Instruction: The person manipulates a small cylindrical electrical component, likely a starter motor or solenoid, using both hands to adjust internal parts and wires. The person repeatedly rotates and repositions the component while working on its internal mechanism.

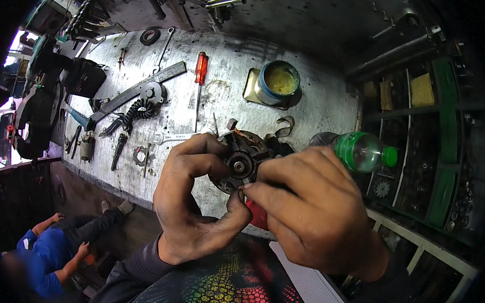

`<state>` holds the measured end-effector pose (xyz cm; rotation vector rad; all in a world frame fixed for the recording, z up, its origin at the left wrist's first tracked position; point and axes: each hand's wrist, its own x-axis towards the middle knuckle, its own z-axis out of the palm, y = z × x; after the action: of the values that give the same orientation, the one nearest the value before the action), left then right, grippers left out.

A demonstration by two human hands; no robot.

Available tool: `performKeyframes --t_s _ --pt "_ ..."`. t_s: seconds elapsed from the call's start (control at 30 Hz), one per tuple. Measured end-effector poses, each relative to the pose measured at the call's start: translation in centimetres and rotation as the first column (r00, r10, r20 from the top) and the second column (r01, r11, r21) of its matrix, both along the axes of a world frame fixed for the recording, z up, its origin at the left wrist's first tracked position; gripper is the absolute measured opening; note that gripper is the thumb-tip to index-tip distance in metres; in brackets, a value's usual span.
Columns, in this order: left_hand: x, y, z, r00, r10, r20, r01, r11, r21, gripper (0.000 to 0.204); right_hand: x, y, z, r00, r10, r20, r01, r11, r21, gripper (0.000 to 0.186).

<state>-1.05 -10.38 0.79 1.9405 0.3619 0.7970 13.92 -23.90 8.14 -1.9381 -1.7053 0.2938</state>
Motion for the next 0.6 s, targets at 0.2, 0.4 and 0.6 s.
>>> performKeyframes --t_s 0.2,0.4,0.6 --pt "-0.2 0.7 0.0 0.999 -0.038 0.007 0.038 0.999 -0.017 0.047 -1.6 -1.6 -1.4 0.968 -0.043 0.247 0.034 0.999 0.039 0.024" --pt "-0.2 0.1 0.2 0.999 -0.008 -0.051 0.011 0.997 0.075 0.062 -1.4 -1.6 -1.4 0.994 -0.076 0.082 0.072 0.996 0.056 0.025" --pt "-0.2 -0.2 0.1 0.998 0.054 -0.044 -0.048 0.99 0.129 0.074 0.2 -1.6 -2.4 0.997 -0.013 -0.07 0.024 0.986 0.167 0.034"
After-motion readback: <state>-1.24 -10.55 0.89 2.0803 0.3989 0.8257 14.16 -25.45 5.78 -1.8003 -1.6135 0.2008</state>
